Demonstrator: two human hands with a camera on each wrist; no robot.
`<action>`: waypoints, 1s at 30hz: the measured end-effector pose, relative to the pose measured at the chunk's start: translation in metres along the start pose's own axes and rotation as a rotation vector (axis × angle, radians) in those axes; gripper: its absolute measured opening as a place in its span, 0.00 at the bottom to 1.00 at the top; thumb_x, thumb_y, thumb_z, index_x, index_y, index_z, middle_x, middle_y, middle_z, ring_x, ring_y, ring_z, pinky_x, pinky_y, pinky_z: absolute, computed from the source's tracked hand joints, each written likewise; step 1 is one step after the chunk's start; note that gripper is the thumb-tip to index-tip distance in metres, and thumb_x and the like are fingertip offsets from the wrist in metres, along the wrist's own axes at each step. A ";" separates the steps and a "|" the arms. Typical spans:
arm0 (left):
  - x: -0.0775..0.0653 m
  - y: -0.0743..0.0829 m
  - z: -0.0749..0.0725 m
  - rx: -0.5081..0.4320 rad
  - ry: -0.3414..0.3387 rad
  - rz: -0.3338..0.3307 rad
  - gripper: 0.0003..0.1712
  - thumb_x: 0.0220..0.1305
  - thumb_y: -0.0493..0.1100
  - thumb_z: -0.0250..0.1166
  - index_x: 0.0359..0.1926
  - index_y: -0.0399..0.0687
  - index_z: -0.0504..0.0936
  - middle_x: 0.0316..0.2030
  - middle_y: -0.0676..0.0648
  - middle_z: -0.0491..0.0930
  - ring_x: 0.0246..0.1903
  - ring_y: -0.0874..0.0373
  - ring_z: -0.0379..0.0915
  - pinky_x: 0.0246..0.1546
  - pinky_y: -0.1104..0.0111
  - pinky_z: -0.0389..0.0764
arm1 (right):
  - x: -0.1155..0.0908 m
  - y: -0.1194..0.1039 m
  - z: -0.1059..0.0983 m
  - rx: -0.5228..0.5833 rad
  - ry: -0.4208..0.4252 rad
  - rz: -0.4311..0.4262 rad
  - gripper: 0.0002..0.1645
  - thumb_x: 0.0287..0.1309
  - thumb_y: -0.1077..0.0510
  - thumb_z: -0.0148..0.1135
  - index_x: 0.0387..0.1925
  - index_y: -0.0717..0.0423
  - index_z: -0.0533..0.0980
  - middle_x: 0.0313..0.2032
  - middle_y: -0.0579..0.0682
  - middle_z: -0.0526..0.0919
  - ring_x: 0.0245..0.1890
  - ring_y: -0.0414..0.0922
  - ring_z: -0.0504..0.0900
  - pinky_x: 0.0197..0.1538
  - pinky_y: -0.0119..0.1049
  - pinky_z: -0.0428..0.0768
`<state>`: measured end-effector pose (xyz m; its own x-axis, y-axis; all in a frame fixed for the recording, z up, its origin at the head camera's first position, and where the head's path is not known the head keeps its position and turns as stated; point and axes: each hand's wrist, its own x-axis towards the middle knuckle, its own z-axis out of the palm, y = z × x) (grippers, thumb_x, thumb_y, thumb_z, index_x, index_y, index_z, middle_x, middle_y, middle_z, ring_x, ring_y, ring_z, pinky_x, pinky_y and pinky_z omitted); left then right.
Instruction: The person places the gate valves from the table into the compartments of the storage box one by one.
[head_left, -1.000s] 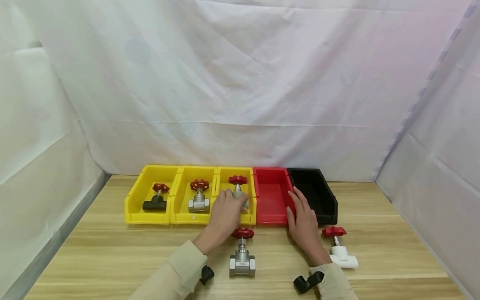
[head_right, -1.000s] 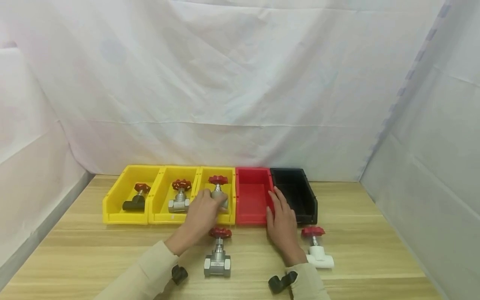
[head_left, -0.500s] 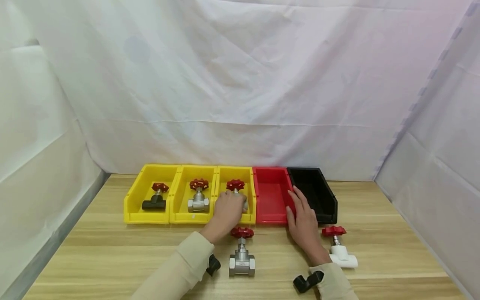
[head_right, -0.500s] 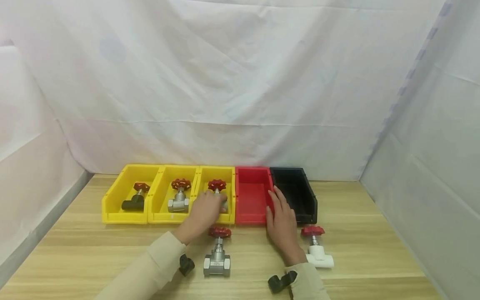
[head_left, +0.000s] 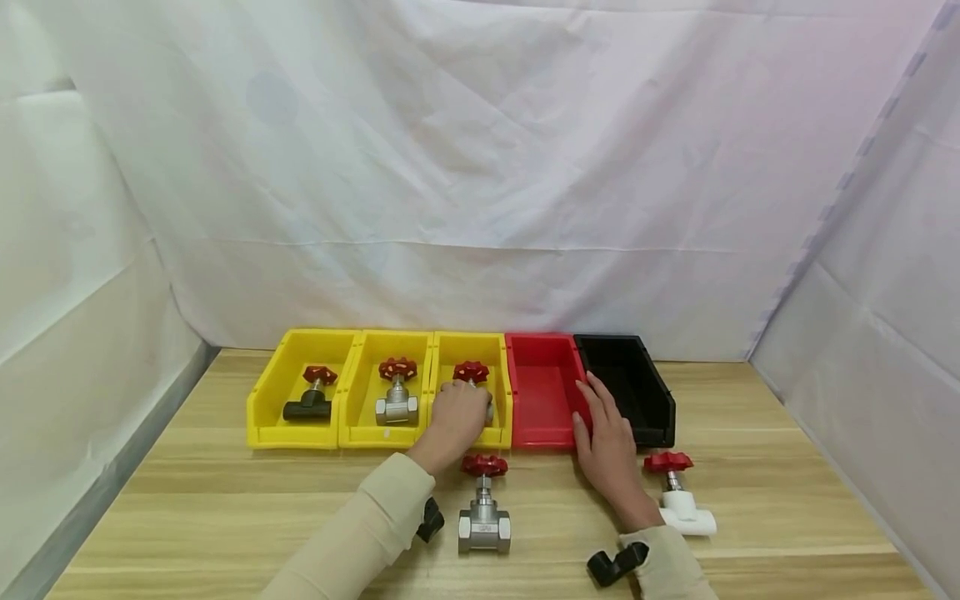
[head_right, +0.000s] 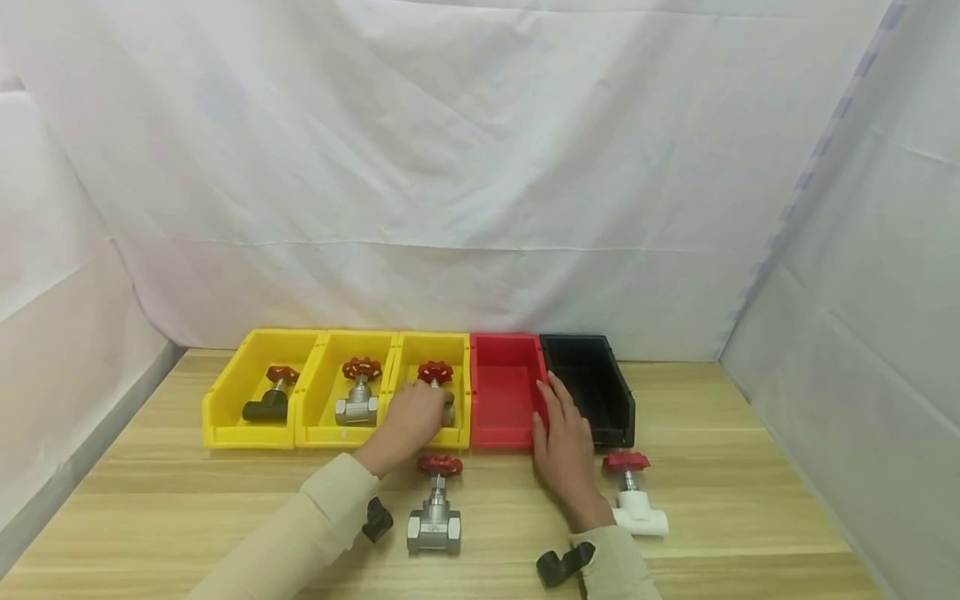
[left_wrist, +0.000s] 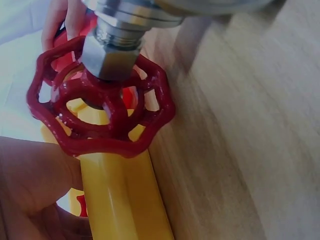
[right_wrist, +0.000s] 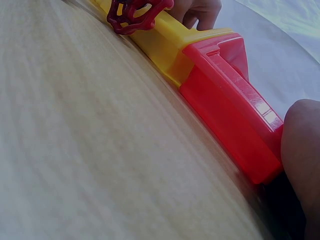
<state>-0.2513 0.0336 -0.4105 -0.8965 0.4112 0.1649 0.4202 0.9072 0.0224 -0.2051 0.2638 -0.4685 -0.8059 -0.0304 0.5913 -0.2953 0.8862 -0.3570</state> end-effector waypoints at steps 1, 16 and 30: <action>0.000 0.000 0.000 0.002 -0.006 -0.002 0.08 0.56 0.42 0.57 0.23 0.49 0.80 0.22 0.41 0.75 0.24 0.49 0.68 0.25 0.60 0.73 | 0.000 0.000 0.000 -0.001 -0.001 -0.001 0.37 0.52 0.60 0.60 0.64 0.46 0.58 0.66 0.45 0.52 0.57 0.48 0.63 0.40 0.45 0.67; 0.004 -0.002 0.001 -0.033 -0.059 -0.025 0.09 0.59 0.40 0.55 0.31 0.52 0.83 0.28 0.38 0.75 0.27 0.46 0.69 0.23 0.59 0.75 | 0.003 -0.002 -0.002 0.001 0.004 -0.009 0.36 0.53 0.60 0.59 0.63 0.47 0.59 0.65 0.45 0.53 0.56 0.48 0.64 0.40 0.45 0.67; 0.003 0.005 -0.007 0.016 -0.116 -0.045 0.08 0.60 0.44 0.57 0.31 0.49 0.82 0.31 0.38 0.74 0.29 0.48 0.69 0.25 0.59 0.76 | 0.001 -0.004 -0.002 -0.005 -0.003 0.010 0.37 0.51 0.60 0.61 0.63 0.48 0.59 0.65 0.46 0.53 0.56 0.49 0.64 0.40 0.45 0.68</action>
<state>-0.2508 0.0382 -0.4032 -0.9251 0.3765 0.0491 0.3775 0.9260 0.0111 -0.2035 0.2613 -0.4647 -0.8103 -0.0231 0.5856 -0.2850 0.8886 -0.3594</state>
